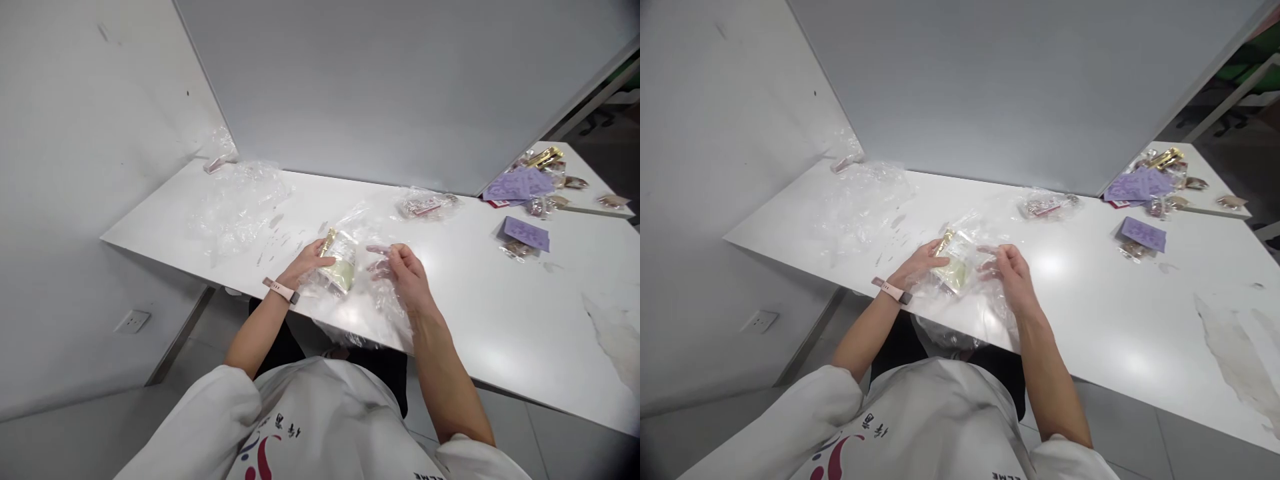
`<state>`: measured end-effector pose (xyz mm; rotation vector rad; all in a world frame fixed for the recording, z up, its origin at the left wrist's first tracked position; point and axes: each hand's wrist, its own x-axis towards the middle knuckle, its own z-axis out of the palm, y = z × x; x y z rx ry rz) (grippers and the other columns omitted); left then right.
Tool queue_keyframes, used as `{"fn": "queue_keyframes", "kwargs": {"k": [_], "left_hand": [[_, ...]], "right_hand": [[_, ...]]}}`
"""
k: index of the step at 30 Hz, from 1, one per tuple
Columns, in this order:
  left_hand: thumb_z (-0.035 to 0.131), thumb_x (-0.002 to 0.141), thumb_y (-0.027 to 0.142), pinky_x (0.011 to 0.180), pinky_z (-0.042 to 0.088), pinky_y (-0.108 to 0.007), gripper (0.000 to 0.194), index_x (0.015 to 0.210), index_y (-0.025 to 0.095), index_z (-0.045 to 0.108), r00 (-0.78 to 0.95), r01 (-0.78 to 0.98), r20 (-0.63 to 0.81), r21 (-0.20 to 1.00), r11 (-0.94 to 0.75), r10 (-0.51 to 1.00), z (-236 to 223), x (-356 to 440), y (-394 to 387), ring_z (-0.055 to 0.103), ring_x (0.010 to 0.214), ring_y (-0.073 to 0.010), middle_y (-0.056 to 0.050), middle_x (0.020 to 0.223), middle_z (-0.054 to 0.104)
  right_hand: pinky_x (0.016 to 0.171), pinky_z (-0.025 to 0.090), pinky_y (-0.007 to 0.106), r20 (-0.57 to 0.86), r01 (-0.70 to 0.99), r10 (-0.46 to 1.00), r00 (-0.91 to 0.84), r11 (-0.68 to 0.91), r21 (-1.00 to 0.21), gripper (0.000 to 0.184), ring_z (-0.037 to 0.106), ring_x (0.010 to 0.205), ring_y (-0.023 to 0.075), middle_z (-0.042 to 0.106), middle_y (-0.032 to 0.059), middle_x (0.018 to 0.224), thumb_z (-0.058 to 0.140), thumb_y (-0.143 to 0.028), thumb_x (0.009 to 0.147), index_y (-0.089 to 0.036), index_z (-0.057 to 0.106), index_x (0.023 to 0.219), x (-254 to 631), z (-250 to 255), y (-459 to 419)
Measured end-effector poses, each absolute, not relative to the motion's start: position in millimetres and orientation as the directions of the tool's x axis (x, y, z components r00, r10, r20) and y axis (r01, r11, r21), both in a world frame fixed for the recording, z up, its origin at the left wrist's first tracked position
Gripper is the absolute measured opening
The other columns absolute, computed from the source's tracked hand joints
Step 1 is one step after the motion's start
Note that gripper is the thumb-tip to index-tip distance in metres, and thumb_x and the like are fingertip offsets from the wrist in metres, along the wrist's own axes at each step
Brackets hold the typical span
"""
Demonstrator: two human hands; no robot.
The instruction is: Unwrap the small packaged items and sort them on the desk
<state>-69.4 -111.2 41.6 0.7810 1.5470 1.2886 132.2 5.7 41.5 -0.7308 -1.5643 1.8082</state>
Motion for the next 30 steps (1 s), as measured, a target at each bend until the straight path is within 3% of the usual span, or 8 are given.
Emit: {"fn": "queue_keyframes", "kwargs": {"k": [3,5,9,13,18,23,28,30], "left_hand": [[0.078,0.076,0.028,0.090,0.055,-0.041,0.067,0.137,0.018,0.053,-0.505,-0.036,-0.282,0.951,0.306,0.816,31.5,-89.2,-126.1,0.064,0.113,-0.0304,-0.015,0.131,0.063],[0.075,0.079,0.025,0.092,0.054,-0.044,0.071,0.144,0.019,0.046,-0.646,0.097,-0.238,0.917,0.387,0.726,31.5,-95.0,-135.1,0.062,0.114,-0.0306,-0.016,0.131,0.062],[0.065,0.087,0.026,0.106,0.044,-0.052,0.072,0.152,0.022,0.034,-0.753,0.497,0.101,0.736,0.461,0.650,43.2,-76.7,-136.2,0.048,0.132,-0.0316,-0.016,0.142,0.052],[0.060,0.092,0.042,0.118,0.028,-0.058,0.060,0.146,0.022,0.044,-0.517,0.738,0.127,0.567,0.366,0.846,40.2,-29.2,-113.5,0.032,0.146,-0.0338,-0.013,0.154,0.042],[0.054,0.094,0.053,0.119,0.000,-0.068,0.061,0.147,0.022,0.045,-0.316,0.887,0.017,0.359,0.289,0.949,12.3,-8.4,-101.2,0.008,0.154,-0.0398,-0.014,0.164,0.027],[0.040,0.096,0.064,0.120,0.008,-0.064,0.077,0.158,0.020,0.025,-0.509,0.771,-0.048,0.419,0.480,0.859,13.8,-58.9,-137.6,0.011,0.154,-0.0387,-0.016,0.165,0.021],[0.045,0.098,0.038,0.111,0.026,-0.060,0.047,0.138,0.014,0.054,-0.634,0.718,0.039,0.402,0.569,0.772,32.5,-88.5,-153.9,0.051,0.129,-0.0373,-0.018,0.129,0.065],[0.043,0.097,0.029,0.103,0.036,-0.053,0.043,0.136,0.015,0.055,-0.649,0.685,0.064,0.483,0.545,0.758,36.6,-88.0,-145.8,0.059,0.114,-0.0335,-0.014,0.110,0.072]], "right_hand": [[0.049,0.034,0.026,-0.023,0.111,0.879,-0.475,0.034,-0.993,0.035,0.041,0.051,0.0106,0.071,0.0050,0.095,0.056,-0.058,0.088,-0.025,0.045,0.087,159.8,28.2,24.3],[0.053,0.035,0.028,-0.023,0.364,0.907,-0.420,0.145,-0.920,0.030,0.044,0.055,0.0133,0.069,0.0053,0.088,0.053,-0.054,0.089,-0.024,0.050,0.087,182.0,18.0,35.7],[0.078,0.043,0.043,0.205,0.758,0.914,-0.349,0.404,-0.511,0.027,0.058,0.090,0.0293,0.068,0.0127,0.100,0.048,-0.043,0.090,-0.021,0.059,0.099,202.2,11.0,43.6],[0.095,0.041,0.049,0.372,0.613,0.765,-0.526,0.644,-0.458,0.032,0.053,0.116,0.0330,0.065,0.0134,0.123,0.041,-0.039,0.095,-0.021,0.062,0.113,168.3,16.6,31.5],[0.112,0.035,0.050,0.187,0.329,0.479,-0.858,0.791,-0.515,0.044,0.039,0.143,0.0288,0.050,0.0121,0.150,0.035,-0.039,0.100,-0.022,0.056,0.134,122.7,-1.3,17.3],[0.121,0.016,0.060,0.041,0.449,0.510,-0.859,0.789,-0.420,0.059,0.021,0.153,0.0303,0.031,0.0099,0.163,0.033,-0.052,0.101,-0.024,0.037,0.152,136.6,-23.2,14.7],[0.118,0.018,0.063,0.076,0.464,0.526,-0.847,0.801,-0.380,0.049,0.023,0.152,0.0336,0.039,0.0118,0.159,0.030,-0.044,0.102,-0.024,0.051,0.142,130.1,-10.3,14.3],[0.119,0.019,0.061,0.135,0.416,0.502,-0.854,0.816,-0.402,0.049,0.025,0.151,0.0327,0.042,0.0127,0.156,0.028,-0.042,0.103,-0.023,0.051,0.142,114.7,-3.7,14.3]]}}
